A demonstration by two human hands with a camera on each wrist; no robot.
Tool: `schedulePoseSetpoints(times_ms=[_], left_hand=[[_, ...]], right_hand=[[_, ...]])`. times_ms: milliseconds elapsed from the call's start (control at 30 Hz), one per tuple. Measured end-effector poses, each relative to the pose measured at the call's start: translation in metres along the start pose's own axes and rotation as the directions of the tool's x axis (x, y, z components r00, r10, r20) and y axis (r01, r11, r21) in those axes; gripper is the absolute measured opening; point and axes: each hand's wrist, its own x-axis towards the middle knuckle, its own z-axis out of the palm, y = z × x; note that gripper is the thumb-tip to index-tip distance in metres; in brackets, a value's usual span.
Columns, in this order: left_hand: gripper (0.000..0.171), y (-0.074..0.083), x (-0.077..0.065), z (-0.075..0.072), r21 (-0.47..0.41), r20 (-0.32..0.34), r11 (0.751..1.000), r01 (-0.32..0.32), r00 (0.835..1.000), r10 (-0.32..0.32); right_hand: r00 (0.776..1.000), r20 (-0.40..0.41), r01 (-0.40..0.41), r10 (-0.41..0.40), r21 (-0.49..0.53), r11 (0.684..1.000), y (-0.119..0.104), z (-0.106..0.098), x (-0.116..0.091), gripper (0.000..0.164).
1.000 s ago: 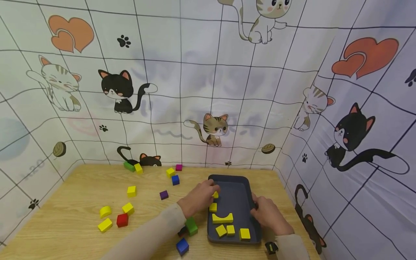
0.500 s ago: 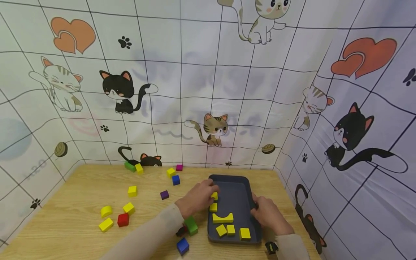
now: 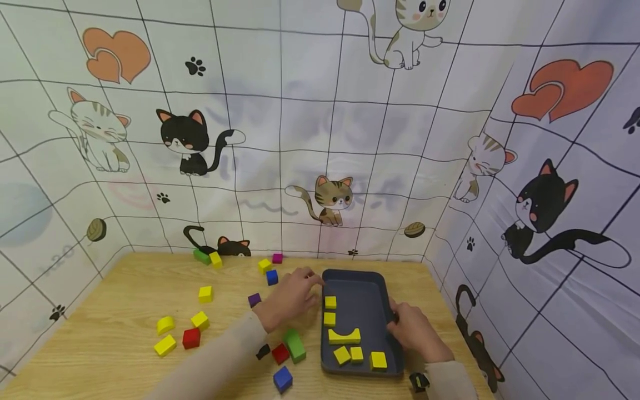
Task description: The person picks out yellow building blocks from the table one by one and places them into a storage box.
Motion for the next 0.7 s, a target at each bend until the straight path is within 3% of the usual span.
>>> schedulePoseSetpoints(times_ms=[333, 700], left_hand=[[0.041, -0.054, -0.025, -0.008, 0.003, -0.107, 0.992, 0.128, 0.986, -0.127], [0.056, -0.115, -0.057, -0.022, -0.007, -0.105, 0.935, 0.355, 0.929, -0.354]], right_hand=[[1.000, 0.008, -0.009, 0.009, -0.010, 1.000, 0.000, 0.000, 0.000, 0.070], [1.000, 0.022, -0.010, 0.009, 0.008, 1.000, -0.001, 0.001, 0.000, 0.071]])
